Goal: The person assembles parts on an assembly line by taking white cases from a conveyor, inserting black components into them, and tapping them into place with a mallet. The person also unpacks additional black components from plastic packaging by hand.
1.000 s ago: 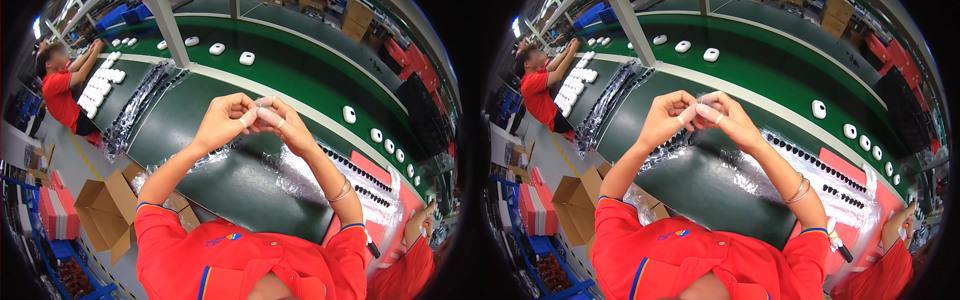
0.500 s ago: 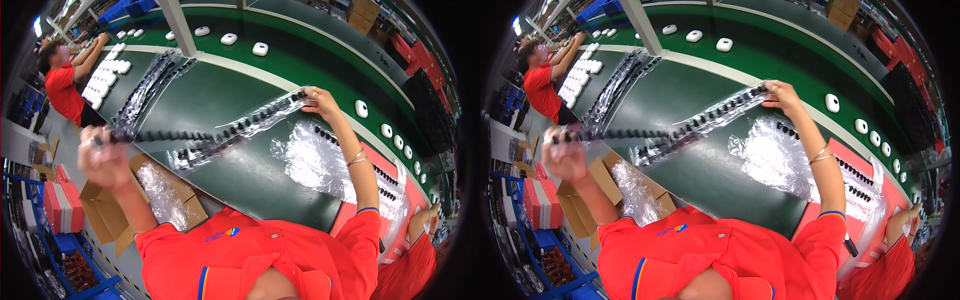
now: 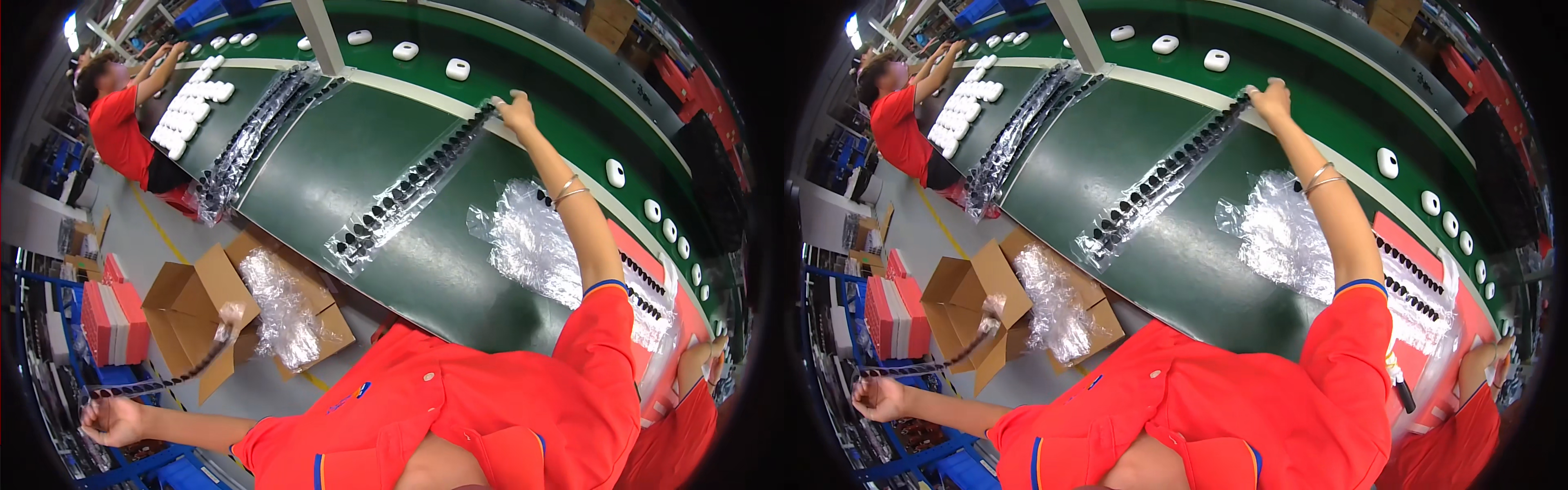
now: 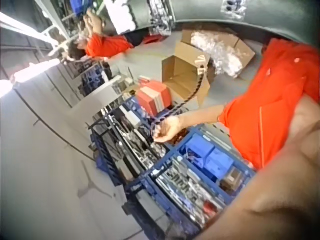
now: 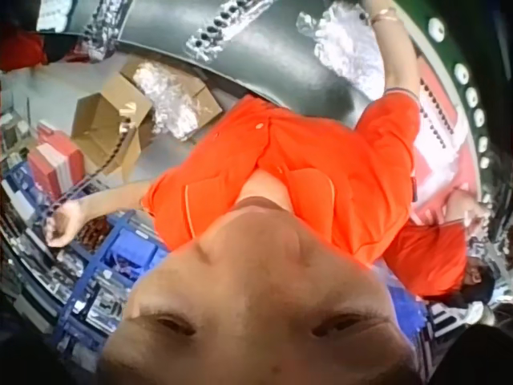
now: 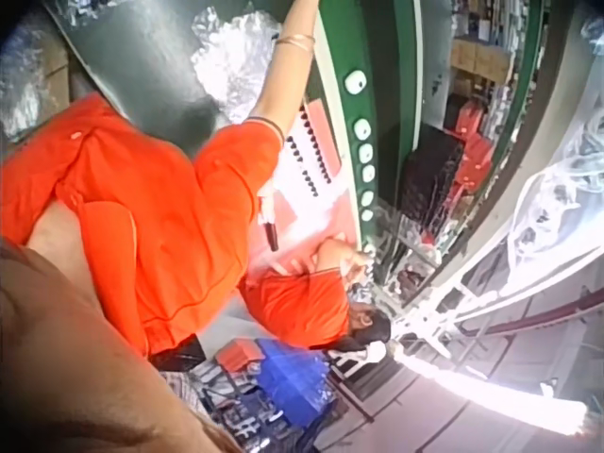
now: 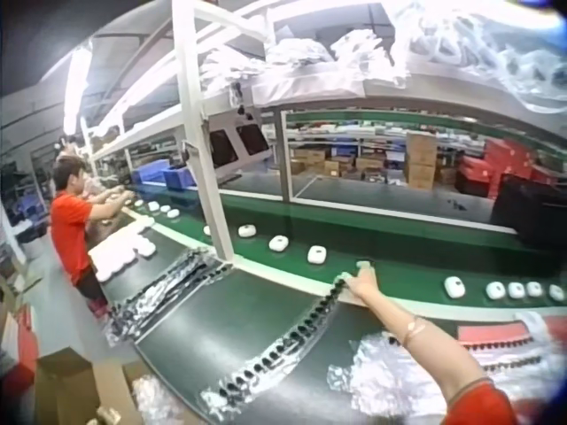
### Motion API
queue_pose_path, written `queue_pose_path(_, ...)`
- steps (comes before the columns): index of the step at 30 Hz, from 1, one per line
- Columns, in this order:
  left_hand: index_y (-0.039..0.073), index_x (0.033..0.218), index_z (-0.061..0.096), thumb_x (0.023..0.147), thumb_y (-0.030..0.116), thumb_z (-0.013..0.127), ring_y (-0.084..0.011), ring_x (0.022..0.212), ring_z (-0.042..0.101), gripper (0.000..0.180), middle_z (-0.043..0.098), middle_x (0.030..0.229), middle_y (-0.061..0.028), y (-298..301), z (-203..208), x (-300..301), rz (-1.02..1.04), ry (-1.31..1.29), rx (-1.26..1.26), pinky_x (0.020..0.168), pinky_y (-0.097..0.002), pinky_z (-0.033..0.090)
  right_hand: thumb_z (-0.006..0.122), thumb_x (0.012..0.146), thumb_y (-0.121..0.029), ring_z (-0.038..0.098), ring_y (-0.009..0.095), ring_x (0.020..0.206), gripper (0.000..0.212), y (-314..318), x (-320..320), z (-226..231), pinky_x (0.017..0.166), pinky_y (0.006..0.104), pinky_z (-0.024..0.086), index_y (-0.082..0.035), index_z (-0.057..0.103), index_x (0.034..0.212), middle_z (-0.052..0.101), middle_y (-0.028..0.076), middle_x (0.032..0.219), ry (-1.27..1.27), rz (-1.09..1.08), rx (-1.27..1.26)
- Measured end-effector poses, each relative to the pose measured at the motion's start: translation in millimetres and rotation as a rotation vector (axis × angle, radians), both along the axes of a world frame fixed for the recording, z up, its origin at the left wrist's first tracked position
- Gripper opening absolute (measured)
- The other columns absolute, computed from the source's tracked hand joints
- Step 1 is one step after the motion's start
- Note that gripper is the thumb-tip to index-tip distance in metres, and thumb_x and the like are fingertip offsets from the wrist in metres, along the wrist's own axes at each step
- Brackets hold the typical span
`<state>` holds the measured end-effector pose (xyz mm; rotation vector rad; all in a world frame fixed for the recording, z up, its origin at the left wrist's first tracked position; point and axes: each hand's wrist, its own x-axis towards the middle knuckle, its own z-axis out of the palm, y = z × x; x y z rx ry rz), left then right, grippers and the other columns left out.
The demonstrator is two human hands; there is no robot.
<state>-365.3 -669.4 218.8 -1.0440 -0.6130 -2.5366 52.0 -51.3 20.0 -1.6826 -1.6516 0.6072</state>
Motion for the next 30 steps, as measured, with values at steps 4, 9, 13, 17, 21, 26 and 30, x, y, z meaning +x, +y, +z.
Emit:
queue_pose_path(4,-0.001,0.085,0.053,0.091,0.017,0.042,-0.0148,0.066,0.043,0.022,0.051,0.077,-0.0051,28,-7,36,-0.054,0.050,-0.270,0.063,-0.0257,0.036,0.066,0.068,-0.040,0.044,0.036,0.109,0.065,-59,-43,18,0.087,0.0430,0.040,-0.007,0.042,0.118,0.037,0.021,0.123,-0.350,0.301,0.253)
queue_pose_path(9,0.000,0.090,0.050,0.091,0.018,0.041,-0.0136,0.067,0.043,0.020,0.051,0.077,-0.0040,50,-6,76,-0.072,0.129,-0.341,0.065,-0.0260,0.037,0.069,0.059,-0.053,0.039,0.041,0.113,0.082,-144,-78,31,0.093,0.0449,0.035,-0.016,0.039,0.125,0.026,0.027,0.132,-0.634,0.716,0.033)
queue_pose_path(13,0.003,0.085,0.044,0.090,0.015,0.042,-0.0116,0.061,0.046,0.012,0.047,0.069,-0.0016,62,-1,102,-0.112,0.172,-0.312,0.076,-0.0302,0.040,0.068,0.061,-0.053,0.040,0.038,0.112,0.082,-165,-120,20,0.088,0.0445,0.036,-0.012,0.039,0.126,0.024,0.027,0.133,-0.667,0.721,0.184)
queue_pose_path(17,0.008,0.075,0.037,0.089,0.011,0.045,-0.0099,0.053,0.043,0.016,0.043,0.064,-0.0019,74,12,123,-0.435,0.157,-0.184,0.064,-0.0290,0.039,0.070,0.063,-0.046,0.039,0.038,0.113,0.083,-156,-171,20,0.087,0.0439,0.035,-0.007,0.034,0.128,0.020,0.027,0.135,-0.593,0.640,0.281)
queue_pose_path(21,0.008,0.078,0.036,0.088,0.013,0.046,-0.0109,0.054,0.041,0.015,0.041,0.066,-0.0025,88,11,140,-0.487,0.095,-0.082,0.052,-0.0233,0.034,0.070,0.069,-0.023,0.045,0.035,0.109,0.062,-181,-197,48,0.088,0.0396,0.039,-0.005,0.039,0.120,0.026,0.024,0.132,-0.116,0.905,0.454)
queue_pose_path(26,0.006,0.083,0.040,0.079,0.010,0.050,-0.0122,0.058,0.048,0.012,0.045,0.072,-0.0034,158,-4,159,-0.372,-0.081,-0.313,0.049,-0.0268,0.041,0.066,0.074,-0.026,0.039,0.022,0.119,0.071,-281,-149,145,0.096,0.0353,0.033,-0.006,0.028,0.131,0.034,0.009,0.130,0.631,1.691,-0.318)
queue_pose_path(30,0.002,0.083,0.046,0.079,-0.004,0.051,-0.0149,0.069,0.056,0.008,0.057,0.074,-0.0095,218,0,179,-0.534,0.302,-0.591,0.058,-0.0270,0.045,0.071,0.069,-0.012,0.046,0.021,0.110,0.072,-305,-106,180,0.089,0.0325,0.039,-0.001,0.029,0.127,0.045,0.012,0.116,0.616,1.542,0.006)
